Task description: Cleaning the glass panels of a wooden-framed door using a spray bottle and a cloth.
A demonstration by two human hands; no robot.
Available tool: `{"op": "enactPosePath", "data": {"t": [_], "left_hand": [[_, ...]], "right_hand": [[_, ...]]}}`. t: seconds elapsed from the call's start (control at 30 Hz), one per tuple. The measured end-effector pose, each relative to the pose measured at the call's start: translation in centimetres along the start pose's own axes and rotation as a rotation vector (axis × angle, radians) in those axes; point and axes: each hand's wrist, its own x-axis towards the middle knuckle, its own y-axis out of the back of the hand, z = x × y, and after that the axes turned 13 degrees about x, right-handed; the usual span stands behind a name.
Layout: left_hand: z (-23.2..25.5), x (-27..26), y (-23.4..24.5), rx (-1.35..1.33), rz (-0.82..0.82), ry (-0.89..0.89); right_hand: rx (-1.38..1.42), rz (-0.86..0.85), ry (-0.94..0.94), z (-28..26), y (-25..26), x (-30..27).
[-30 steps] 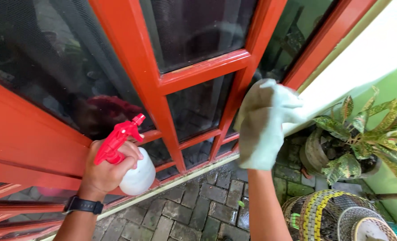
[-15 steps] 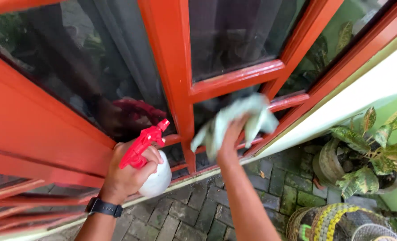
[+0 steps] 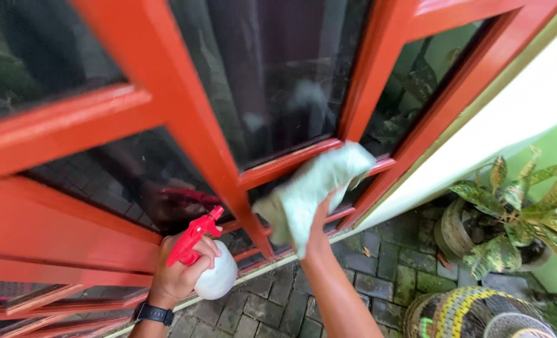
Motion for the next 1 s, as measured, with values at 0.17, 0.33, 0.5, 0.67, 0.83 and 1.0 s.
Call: {"op": "enactPosePath", "data": {"t": [0.17,0.33,0.5,0.67,0.83,1.0], "left_hand": [[-0.6,-0.4,-0.5,-0.085,-0.021,0.048],[1.4,-0.5,-1.6,-0.115,-0.007,0.15],[4.0,-3.6,-2.7,-0.214,0.121,0.18],[5.7,-7.7,-2.6,-0.305,0.249,0.329],[2.4,-11.6,0.5,-0.113,-0.132,0.431],[-1.4,-16.3,0.9,-0.009,-0.184,-0.143]], "right_hand": [[-0.817,-0.022,0.59,-7.4,-6.2,6.5],[-1.331,-0.261,0.214,-2.1,-2.8,4.5],[-1.672,-0.479,-0.126,10.0,3.7,-2.8],[-1.093,0.052,-0.195,17.5,5.7,-6.6],[-0.746,0.275,-0.149,15.7,4.0,-6.4],[-0.81,0.013,0.144,10.4,0.7,-5.0]]}}
